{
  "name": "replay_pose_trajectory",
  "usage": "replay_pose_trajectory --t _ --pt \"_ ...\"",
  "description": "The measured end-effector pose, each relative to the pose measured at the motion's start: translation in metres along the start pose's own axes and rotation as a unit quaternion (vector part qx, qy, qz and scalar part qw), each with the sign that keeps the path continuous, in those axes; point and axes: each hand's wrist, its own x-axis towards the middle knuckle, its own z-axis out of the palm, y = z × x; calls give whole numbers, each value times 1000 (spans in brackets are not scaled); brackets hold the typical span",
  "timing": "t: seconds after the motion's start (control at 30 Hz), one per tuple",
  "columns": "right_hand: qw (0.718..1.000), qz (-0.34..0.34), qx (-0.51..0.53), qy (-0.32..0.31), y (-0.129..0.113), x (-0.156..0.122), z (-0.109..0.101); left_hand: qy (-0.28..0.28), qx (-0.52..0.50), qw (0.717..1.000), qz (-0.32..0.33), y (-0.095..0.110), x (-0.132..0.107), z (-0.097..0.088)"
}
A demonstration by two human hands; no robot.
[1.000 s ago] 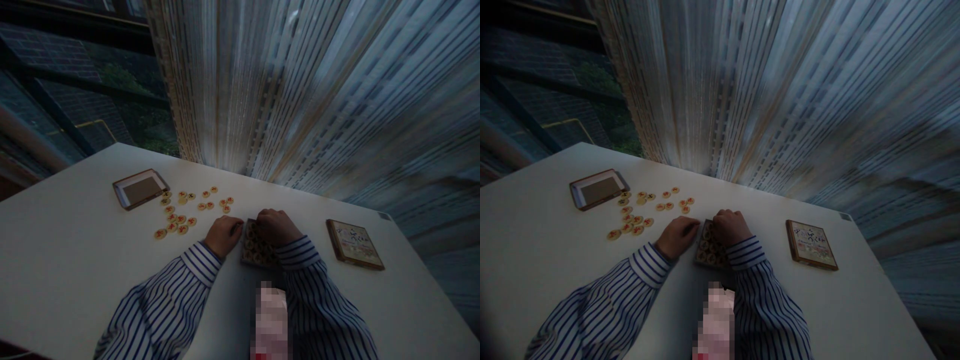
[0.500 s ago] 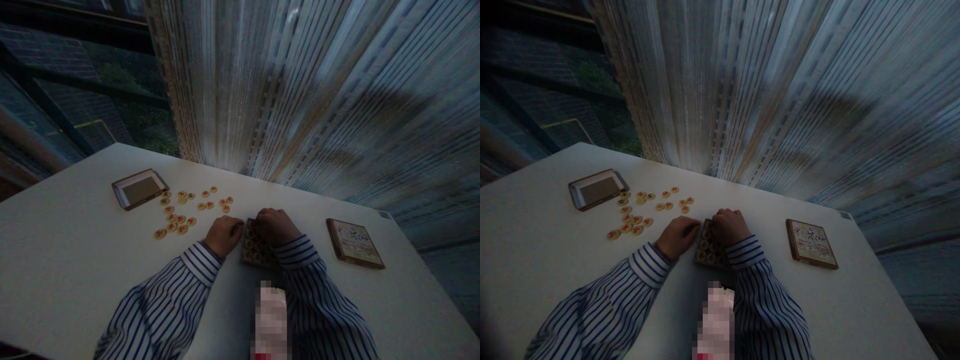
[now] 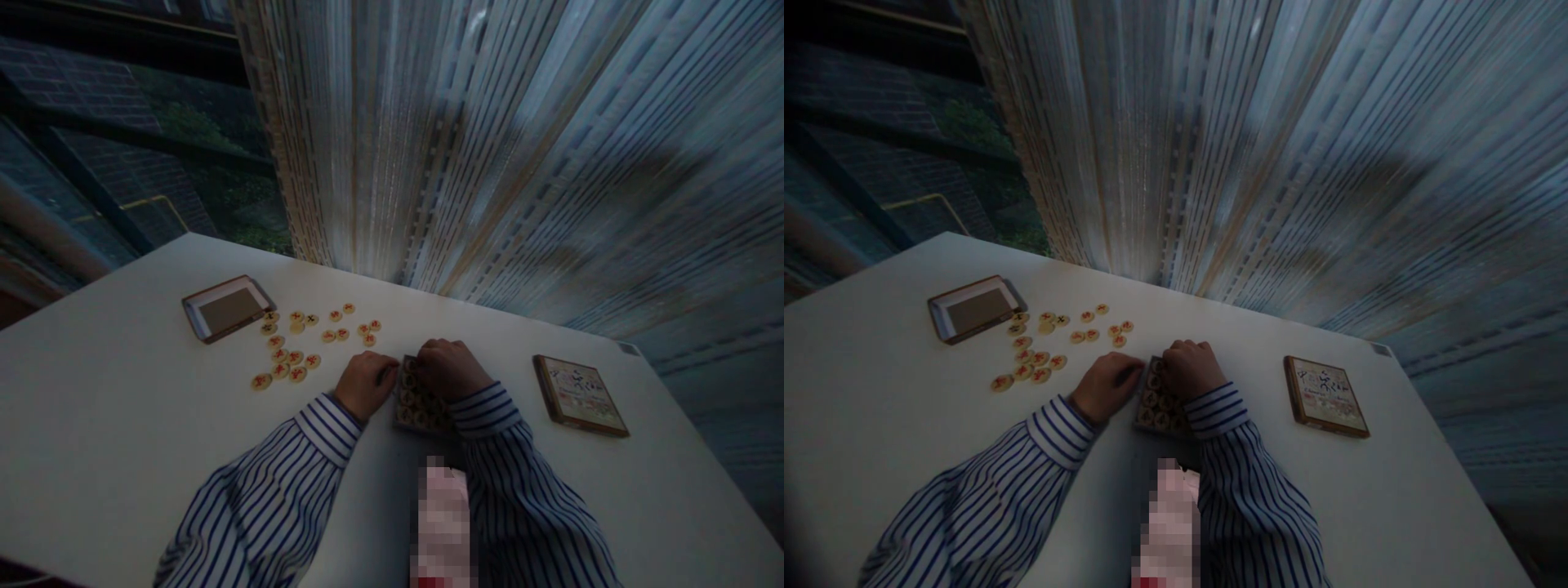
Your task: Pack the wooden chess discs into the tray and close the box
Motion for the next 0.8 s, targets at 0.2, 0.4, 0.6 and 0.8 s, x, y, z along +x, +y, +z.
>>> replay_pose_trajectory --t 0.2,0.4,0.6,0.8 --pt "1000 3 4 -5 0 0 1 -5 3 1000 3 1 0 -1" --pt "1000 5 7 4 2 -1 0 -8 -1 1000 4 1 0 -1" --pt "1000 -3 8 12 2 -1 -1 -17 6 1000 -2 0 1 0" --pt "999 -22 23 14 1 -1 -1 -12 1 1000 -1 0 0 -1"
